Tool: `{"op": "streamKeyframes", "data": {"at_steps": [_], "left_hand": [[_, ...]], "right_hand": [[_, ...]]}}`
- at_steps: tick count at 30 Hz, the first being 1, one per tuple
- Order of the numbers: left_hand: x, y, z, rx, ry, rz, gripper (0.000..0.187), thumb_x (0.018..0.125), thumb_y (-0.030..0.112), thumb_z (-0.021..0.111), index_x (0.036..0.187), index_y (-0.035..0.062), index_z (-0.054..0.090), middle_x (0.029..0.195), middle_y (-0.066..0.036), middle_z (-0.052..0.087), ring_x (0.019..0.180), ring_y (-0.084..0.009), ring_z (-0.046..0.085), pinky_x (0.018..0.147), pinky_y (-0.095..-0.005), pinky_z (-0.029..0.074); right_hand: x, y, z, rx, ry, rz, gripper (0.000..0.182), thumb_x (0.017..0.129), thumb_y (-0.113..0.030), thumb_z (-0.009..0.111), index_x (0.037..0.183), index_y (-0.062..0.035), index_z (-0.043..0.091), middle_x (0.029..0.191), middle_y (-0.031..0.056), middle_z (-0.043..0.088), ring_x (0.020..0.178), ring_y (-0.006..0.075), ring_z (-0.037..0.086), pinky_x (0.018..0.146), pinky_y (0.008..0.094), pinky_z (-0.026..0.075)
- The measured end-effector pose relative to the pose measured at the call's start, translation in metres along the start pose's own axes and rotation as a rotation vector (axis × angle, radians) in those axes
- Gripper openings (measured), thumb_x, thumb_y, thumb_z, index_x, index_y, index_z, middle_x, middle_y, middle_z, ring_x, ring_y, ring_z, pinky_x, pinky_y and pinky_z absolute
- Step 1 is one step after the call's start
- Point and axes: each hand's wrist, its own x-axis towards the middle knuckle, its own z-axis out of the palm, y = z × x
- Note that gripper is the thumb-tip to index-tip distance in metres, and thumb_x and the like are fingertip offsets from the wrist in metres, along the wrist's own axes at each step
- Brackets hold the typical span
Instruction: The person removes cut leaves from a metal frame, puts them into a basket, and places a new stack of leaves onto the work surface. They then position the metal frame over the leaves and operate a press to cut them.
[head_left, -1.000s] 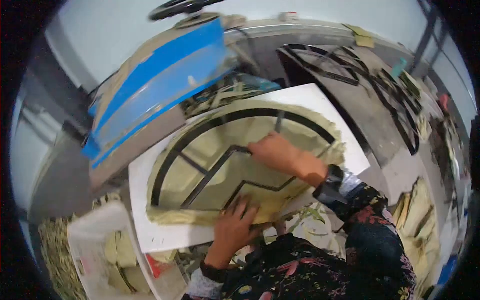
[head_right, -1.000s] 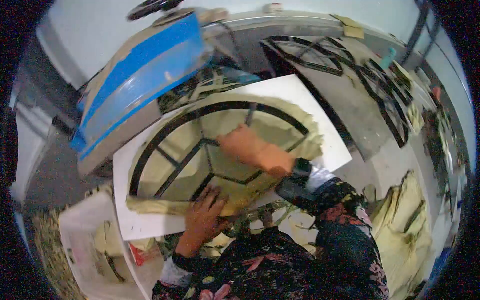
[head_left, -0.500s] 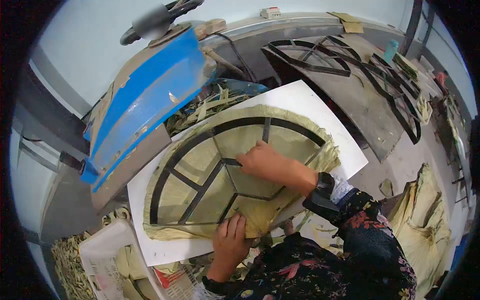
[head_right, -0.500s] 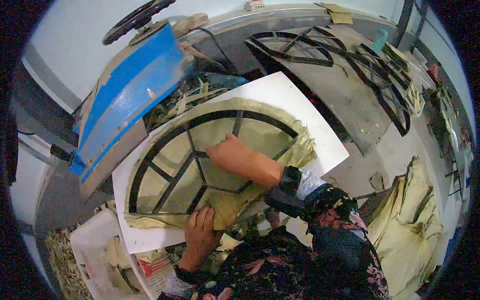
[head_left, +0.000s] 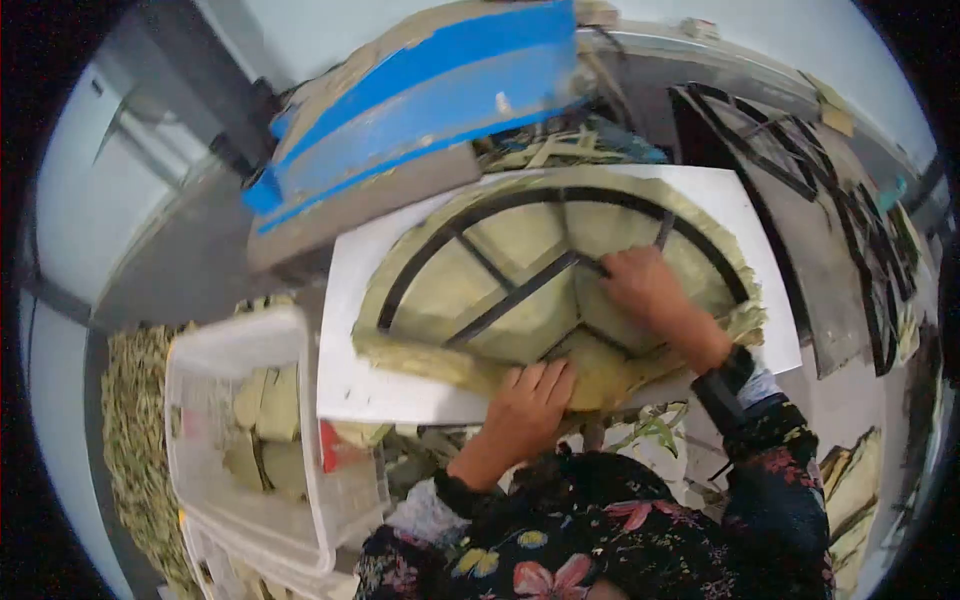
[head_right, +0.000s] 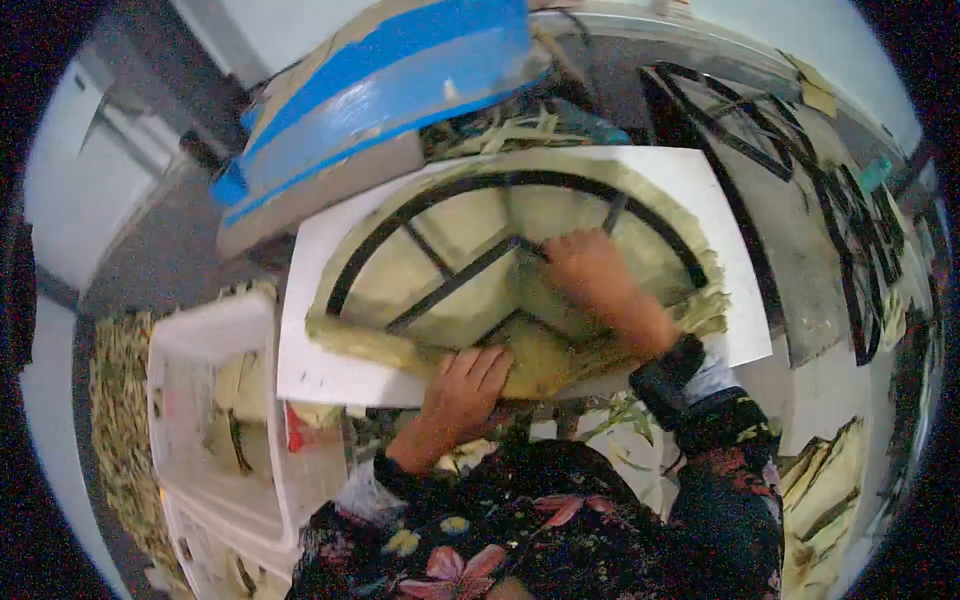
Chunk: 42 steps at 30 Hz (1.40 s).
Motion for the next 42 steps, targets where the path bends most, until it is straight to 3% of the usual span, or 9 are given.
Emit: {"op": "streamKeyframes", "data": {"at_steps": [3,5,9,13,15,22,30,36,42], "left_hand": [[-0.011,0.004,-0.011,-0.101,0.122,-0.018,0.051,0.069,0.022,0.066,0.114,0.0038,0.05,0.115,-0.013,0.055,0.103,-0.0292,0.052,0.08,-0.0409,0.044],[-0.031,0.004,-0.006,-0.155,0.24,-0.024,0.046,0.069,0.016,0.064,0.111,0.0014,0.051,0.113,-0.014,0.056,0.098,-0.0287,0.054,0.079,-0.0399,0.044],[-0.067,0.017,0.002,-0.333,0.478,0.048,0.038,0.068,0.005,0.06,0.105,-0.0004,0.055,0.106,-0.016,0.059,0.087,-0.0303,0.058,0.074,-0.0405,0.048],[-0.086,0.03,0.017,-0.478,0.402,-0.063,0.035,0.068,0.002,0.06,0.103,0.0006,0.056,0.1,-0.016,0.061,0.081,-0.0324,0.06,0.069,-0.0388,0.049],[-0.09,0.033,0.022,-0.537,0.165,-0.229,0.031,0.072,0.002,0.058,0.104,0.0023,0.057,0.095,-0.016,0.062,0.078,-0.0332,0.06,0.067,-0.0388,0.049],[-0.083,0.047,0.034,-0.793,0.271,-0.322,0.024,0.081,0.008,0.056,0.105,0.0042,0.057,0.088,-0.015,0.063,0.069,-0.0286,0.061,0.063,-0.0379,0.05],[-0.047,0.04,0.0,-1.849,0.256,-0.916,0.033,0.093,0.022,0.048,0.117,-0.0006,0.049,0.083,-0.01,0.063,0.062,-0.0142,0.061,0.052,-0.0247,0.047],[-0.024,0.033,0.002,-1.841,0.381,-0.988,0.027,0.092,0.027,0.048,0.094,0.0005,0.051,0.072,-0.011,0.061,0.054,-0.0167,0.059,0.045,-0.0275,0.046],[-0.013,0.045,0.002,-1.823,0.34,-1.052,0.021,0.092,0.02,0.042,0.093,0.0013,0.052,0.067,-0.011,0.06,0.049,-0.017,0.057,0.04,-0.0278,0.044]], "right_hand": [[-0.007,-0.025,-0.034,0.017,0.302,-0.111,0.033,0.074,-0.023,0.063,0.101,-0.0049,0.055,0.089,0.0139,0.058,0.083,0.0314,0.056,0.079,0.0426,0.042],[-0.031,-0.061,-0.059,0.31,0.149,-0.145,0.036,0.075,-0.026,0.063,0.103,-0.0051,0.056,0.094,0.0124,0.057,0.091,0.0289,0.054,0.077,0.042,0.046],[-0.057,-0.106,-0.063,0.217,-0.112,-0.283,0.034,0.077,-0.028,0.062,0.102,-0.0048,0.056,0.091,0.0116,0.057,0.09,0.0307,0.054,0.075,0.0396,0.047],[-0.049,-0.098,-0.06,0.166,-0.244,-0.202,0.033,0.075,-0.024,0.064,0.101,-0.0054,0.056,0.095,0.0112,0.057,0.086,0.0322,0.054,0.072,0.0404,0.046],[-0.049,-0.101,-0.062,0.21,-0.303,-0.158,0.031,0.076,-0.023,0.063,0.101,-0.0062,0.057,0.094,0.0106,0.058,0.086,0.0318,0.055,0.071,0.0405,0.047],[-0.047,-0.12,-0.068,0.086,-0.177,-0.108,0.018,0.082,-0.018,0.055,0.095,-0.0059,0.059,0.084,0.0143,0.059,0.081,0.0341,0.056,0.067,0.0435,0.046],[-0.035,-0.119,-0.07,0.165,-0.174,0.004,0.019,0.087,-0.02,0.05,0.08,-0.0027,0.056,0.072,0.0194,0.058,0.068,0.0383,0.056,0.06,0.0461,0.043],[-0.037,-0.114,-0.056,0.059,-0.067,-0.09,0.021,0.089,-0.025,0.047,0.081,-0.0071,0.055,0.067,0.015,0.061,0.062,0.0332,0.061,0.054,0.0443,0.047],[-0.043,-0.126,-0.051,-0.167,-0.082,-0.236,0.016,0.083,-0.025,0.055,0.083,-0.0092,0.056,0.073,0.0089,0.06,0.068,0.0269,0.062,0.055,0.0393,0.05]]}}
